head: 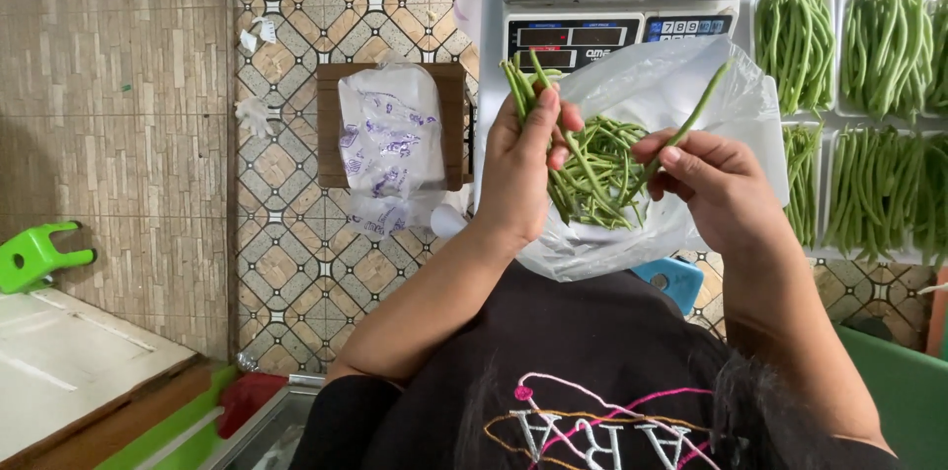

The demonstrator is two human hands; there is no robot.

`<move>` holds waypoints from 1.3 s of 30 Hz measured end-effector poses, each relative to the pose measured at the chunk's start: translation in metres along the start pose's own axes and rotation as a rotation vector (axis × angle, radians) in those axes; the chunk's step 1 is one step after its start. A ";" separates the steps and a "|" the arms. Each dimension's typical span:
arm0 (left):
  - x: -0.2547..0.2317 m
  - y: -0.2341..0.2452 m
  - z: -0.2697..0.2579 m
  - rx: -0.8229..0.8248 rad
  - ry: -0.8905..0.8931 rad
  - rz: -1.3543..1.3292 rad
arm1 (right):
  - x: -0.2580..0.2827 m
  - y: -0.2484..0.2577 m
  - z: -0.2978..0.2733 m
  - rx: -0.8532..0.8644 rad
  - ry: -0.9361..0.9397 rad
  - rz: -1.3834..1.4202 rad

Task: Sorting and weighing green beans into a plastic bag on a digital scale.

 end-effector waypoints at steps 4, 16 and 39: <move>0.014 -0.002 0.000 0.060 0.102 -0.111 | 0.012 -0.009 -0.005 0.026 0.091 0.012; 0.041 -0.030 -0.018 0.176 0.256 -0.181 | 0.068 -0.110 -0.069 0.097 1.181 -1.109; 0.139 -0.027 0.019 0.220 0.043 -0.096 | 0.056 -0.082 -0.063 -0.383 0.729 -0.291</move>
Point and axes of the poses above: each hand's wrist, its own z-axis towards the middle knuckle, its own y-axis out of the back of the hand, x = y × z, the point moved 9 cm from there along z, towards the middle knuckle, and after that the axes turned 12 degrees about z, right-handed, at the moved point
